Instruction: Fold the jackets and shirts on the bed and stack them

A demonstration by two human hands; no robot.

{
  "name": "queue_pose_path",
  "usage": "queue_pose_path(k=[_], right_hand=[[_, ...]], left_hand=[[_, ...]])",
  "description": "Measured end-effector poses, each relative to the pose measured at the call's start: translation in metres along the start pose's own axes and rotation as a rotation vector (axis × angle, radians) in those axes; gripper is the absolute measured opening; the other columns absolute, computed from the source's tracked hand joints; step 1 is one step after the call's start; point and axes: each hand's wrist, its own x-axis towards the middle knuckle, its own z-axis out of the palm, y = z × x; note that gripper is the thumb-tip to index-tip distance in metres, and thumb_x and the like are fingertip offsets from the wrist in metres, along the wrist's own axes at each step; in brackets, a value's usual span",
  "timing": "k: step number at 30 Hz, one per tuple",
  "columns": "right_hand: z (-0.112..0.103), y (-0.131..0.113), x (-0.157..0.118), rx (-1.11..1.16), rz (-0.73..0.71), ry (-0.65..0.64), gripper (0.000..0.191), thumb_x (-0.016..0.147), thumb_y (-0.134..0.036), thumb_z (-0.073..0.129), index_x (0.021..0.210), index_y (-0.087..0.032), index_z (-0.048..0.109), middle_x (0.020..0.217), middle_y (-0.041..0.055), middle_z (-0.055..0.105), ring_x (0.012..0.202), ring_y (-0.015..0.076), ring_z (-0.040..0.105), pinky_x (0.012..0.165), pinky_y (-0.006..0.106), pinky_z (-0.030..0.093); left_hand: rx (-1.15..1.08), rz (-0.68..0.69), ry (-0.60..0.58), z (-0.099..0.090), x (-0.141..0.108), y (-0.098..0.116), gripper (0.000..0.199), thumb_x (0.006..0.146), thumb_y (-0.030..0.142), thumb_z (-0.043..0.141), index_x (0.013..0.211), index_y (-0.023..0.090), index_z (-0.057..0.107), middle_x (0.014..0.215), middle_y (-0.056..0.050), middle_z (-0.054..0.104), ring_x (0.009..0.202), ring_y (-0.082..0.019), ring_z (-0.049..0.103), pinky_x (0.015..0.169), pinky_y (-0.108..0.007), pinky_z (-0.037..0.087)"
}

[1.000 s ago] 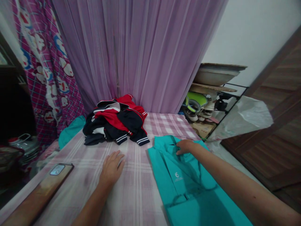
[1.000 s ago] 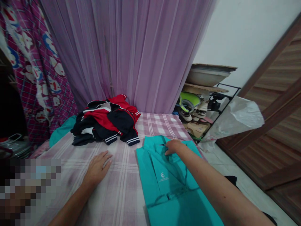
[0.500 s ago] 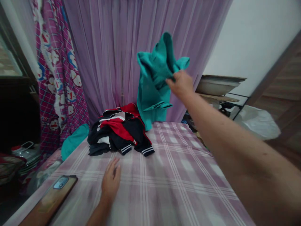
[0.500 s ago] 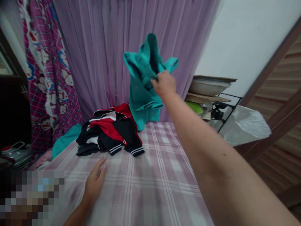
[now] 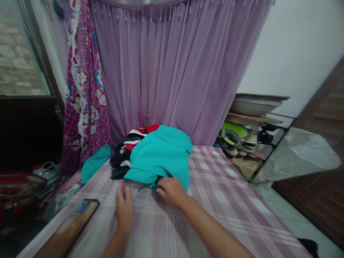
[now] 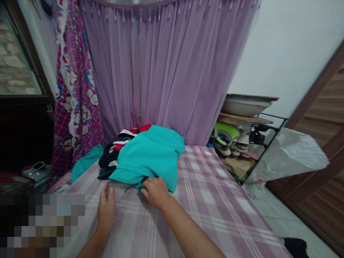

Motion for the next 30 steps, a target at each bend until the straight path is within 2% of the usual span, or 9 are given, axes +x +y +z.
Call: queue_pose_path(k=[5,12,16,19,24,27,30], right_hand=[[0.018,0.026,-0.064,0.118,0.105,0.098,0.032,0.095,-0.029,0.042,0.087,-0.023,0.073,0.094,0.0053,0.075,0.092,0.0204,0.068,0.081,0.030,0.047],[0.056,0.091,-0.176,0.345,0.433,0.417,0.041,0.090,-0.050,0.041,0.081,-0.026,0.073,0.088,0.0065,0.076,0.084,0.0261,0.071,0.078,0.036,0.054],[0.067,0.108,-0.219,0.429,0.566,0.560,0.041,0.082,-0.059,0.050,0.080,-0.026,0.074,0.088,0.0068,0.077,0.085,0.0283,0.072,0.079,0.037,0.057],[0.066,0.107,-0.231,0.487,0.628,0.625,0.043,0.080,-0.060,0.050,0.079,-0.025,0.074,0.086,0.0074,0.077,0.084,0.0286,0.072,0.079,0.037,0.057],[0.056,0.096,-0.228,0.528,0.618,0.639,0.041,0.081,-0.055,0.048,0.078,-0.023,0.073,0.085,0.0081,0.076,0.084,0.0281,0.071,0.080,0.038,0.055],[0.052,0.093,-0.226,0.523,0.604,0.625,0.041,0.081,-0.054,0.045,0.078,-0.023,0.072,0.084,0.0080,0.076,0.084,0.0282,0.071,0.080,0.039,0.054],[0.051,0.093,-0.227,0.513,0.598,0.628,0.043,0.081,-0.054,0.044,0.077,-0.023,0.073,0.084,0.0082,0.076,0.083,0.0284,0.070,0.080,0.039,0.053]], left_hand=[[-0.010,-0.012,0.000,0.001,0.001,-0.001,0.055,0.096,0.046,0.035,0.143,0.018,0.042,0.150,-0.015,0.048,0.142,-0.028,0.041,0.117,-0.045,0.036],[0.048,0.031,-0.008,0.004,0.003,-0.004,0.054,0.096,0.044,0.036,0.144,0.019,0.041,0.150,-0.015,0.049,0.141,-0.026,0.043,0.117,-0.042,0.034],[0.081,0.040,-0.004,0.007,0.003,0.000,0.053,0.094,0.039,0.042,0.142,0.017,0.043,0.149,-0.016,0.049,0.139,-0.027,0.045,0.117,-0.045,0.034],[0.048,0.017,-0.041,0.008,0.002,0.007,0.050,0.091,0.033,0.048,0.137,0.015,0.049,0.144,-0.018,0.054,0.136,-0.028,0.049,0.116,-0.047,0.034],[-0.055,-0.089,-0.099,0.004,0.005,0.018,0.045,0.089,0.027,0.053,0.132,0.017,0.053,0.137,-0.014,0.060,0.130,-0.024,0.055,0.112,-0.042,0.040],[-0.075,-0.179,-0.099,-0.007,0.014,0.023,0.043,0.094,0.034,0.047,0.133,0.018,0.051,0.138,-0.014,0.059,0.123,-0.020,0.060,0.104,-0.036,0.049],[-0.084,-0.267,-0.119,-0.024,0.027,0.032,0.049,0.098,0.050,0.032,0.133,0.022,0.051,0.139,-0.013,0.058,0.114,-0.018,0.066,0.093,-0.032,0.055]])
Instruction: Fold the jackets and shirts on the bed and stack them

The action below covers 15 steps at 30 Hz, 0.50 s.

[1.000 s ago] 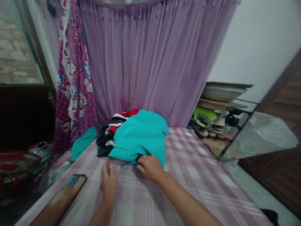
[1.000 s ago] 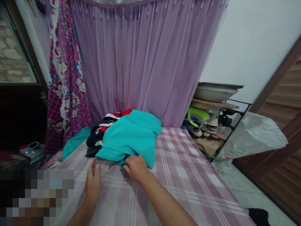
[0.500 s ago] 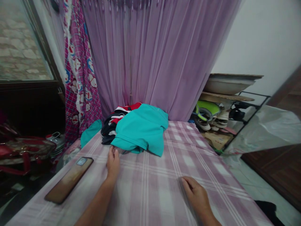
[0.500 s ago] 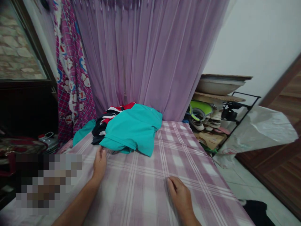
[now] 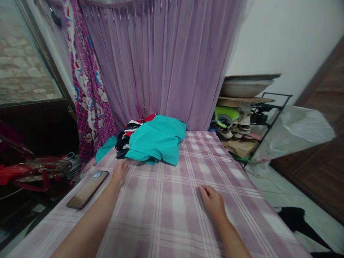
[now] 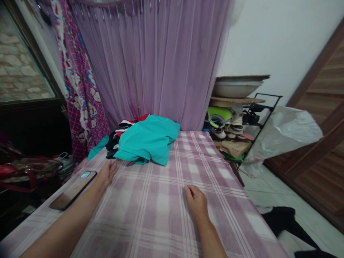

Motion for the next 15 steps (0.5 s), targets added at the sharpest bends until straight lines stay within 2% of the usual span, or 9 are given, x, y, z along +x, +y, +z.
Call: queue_pose_path(k=[3,5,7,9,12,15], right_hand=[[0.001,0.002,-0.001,0.006,-0.013,0.003,0.043,0.081,-0.054,0.044,0.077,-0.023,0.073,0.085,0.0086,0.076,0.083,0.0283,0.071,0.079,0.039,0.053],[0.002,0.003,-0.001,0.004,-0.024,0.005,0.043,0.082,-0.054,0.044,0.078,-0.022,0.074,0.084,0.0086,0.076,0.082,0.0282,0.071,0.079,0.038,0.053],[0.003,0.003,-0.001,0.003,-0.033,0.009,0.043,0.083,-0.054,0.045,0.077,-0.022,0.074,0.084,0.0087,0.075,0.082,0.0283,0.071,0.077,0.037,0.054],[0.004,0.005,-0.001,0.011,-0.038,0.010,0.043,0.083,-0.055,0.046,0.077,-0.023,0.073,0.084,0.0086,0.076,0.083,0.0286,0.071,0.077,0.037,0.054],[0.006,0.007,-0.001,0.051,-0.030,0.022,0.043,0.083,-0.057,0.047,0.076,-0.024,0.073,0.084,0.0083,0.076,0.083,0.0291,0.071,0.078,0.038,0.054],[0.004,0.009,0.001,0.109,0.025,0.127,0.046,0.080,-0.062,0.049,0.079,-0.023,0.073,0.087,0.0093,0.076,0.085,0.0296,0.071,0.080,0.039,0.054]], left_hand=[[0.016,-0.048,-0.022,-0.013,0.005,0.017,0.062,0.094,0.066,0.028,0.132,0.024,0.054,0.137,-0.015,0.059,0.113,-0.022,0.066,0.089,-0.035,0.056],[0.040,-0.057,-0.041,-0.016,0.008,0.029,0.063,0.089,0.069,0.041,0.127,0.022,0.058,0.131,-0.017,0.063,0.111,-0.026,0.067,0.087,-0.041,0.056],[0.069,-0.039,-0.064,-0.012,0.010,0.041,0.055,0.084,0.063,0.055,0.118,0.020,0.063,0.120,-0.016,0.069,0.105,-0.028,0.068,0.086,-0.045,0.055],[0.094,0.016,-0.076,-0.003,0.012,0.055,0.045,0.081,0.053,0.063,0.109,0.018,0.067,0.107,-0.013,0.073,0.097,-0.027,0.069,0.085,-0.046,0.055],[0.126,0.168,-0.057,0.020,0.005,0.080,0.036,0.079,0.042,0.065,0.103,0.017,0.070,0.096,-0.008,0.074,0.092,-0.025,0.068,0.086,-0.042,0.054],[0.168,0.369,-0.083,0.054,-0.033,0.099,0.029,0.076,0.034,0.067,0.102,0.021,0.072,0.099,-0.004,0.073,0.099,-0.024,0.065,0.095,-0.038,0.049]])
